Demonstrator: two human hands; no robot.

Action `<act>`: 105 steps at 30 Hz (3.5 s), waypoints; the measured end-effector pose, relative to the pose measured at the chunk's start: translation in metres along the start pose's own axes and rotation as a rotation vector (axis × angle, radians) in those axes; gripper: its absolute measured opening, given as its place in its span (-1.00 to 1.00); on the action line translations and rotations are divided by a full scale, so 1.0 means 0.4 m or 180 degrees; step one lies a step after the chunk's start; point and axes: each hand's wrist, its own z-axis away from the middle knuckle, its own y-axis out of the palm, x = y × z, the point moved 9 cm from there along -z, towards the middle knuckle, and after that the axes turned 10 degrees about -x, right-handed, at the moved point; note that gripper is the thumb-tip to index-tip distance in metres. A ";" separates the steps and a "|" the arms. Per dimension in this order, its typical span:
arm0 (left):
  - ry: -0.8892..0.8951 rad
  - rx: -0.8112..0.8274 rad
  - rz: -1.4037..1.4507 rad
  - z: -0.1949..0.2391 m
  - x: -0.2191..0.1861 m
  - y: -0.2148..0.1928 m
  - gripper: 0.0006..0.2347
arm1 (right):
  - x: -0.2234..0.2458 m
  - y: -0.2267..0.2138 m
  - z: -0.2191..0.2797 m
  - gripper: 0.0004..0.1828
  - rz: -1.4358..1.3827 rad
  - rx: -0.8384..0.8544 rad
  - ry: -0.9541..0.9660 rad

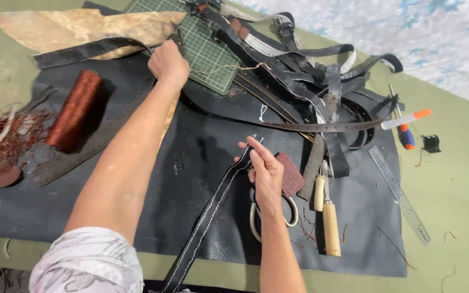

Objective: Trimming leather straps and assembling belt components using scissors and buckles.

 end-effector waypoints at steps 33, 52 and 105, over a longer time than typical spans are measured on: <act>0.0157 0.1277 0.3533 0.694 -0.082 -0.102 -0.90 | -0.221 -0.037 -0.079 -0.97 -0.0830 -0.0816 0.0184; -0.0419 0.1653 0.4213 0.706 -0.064 -0.103 -0.86 | -0.122 0.042 -0.030 -0.82 -0.0793 -0.0623 -0.0094; -0.0423 0.2162 0.4199 0.764 -0.082 -0.052 -0.85 | -0.168 -0.095 -0.103 -0.81 -0.1295 -0.1147 -0.0345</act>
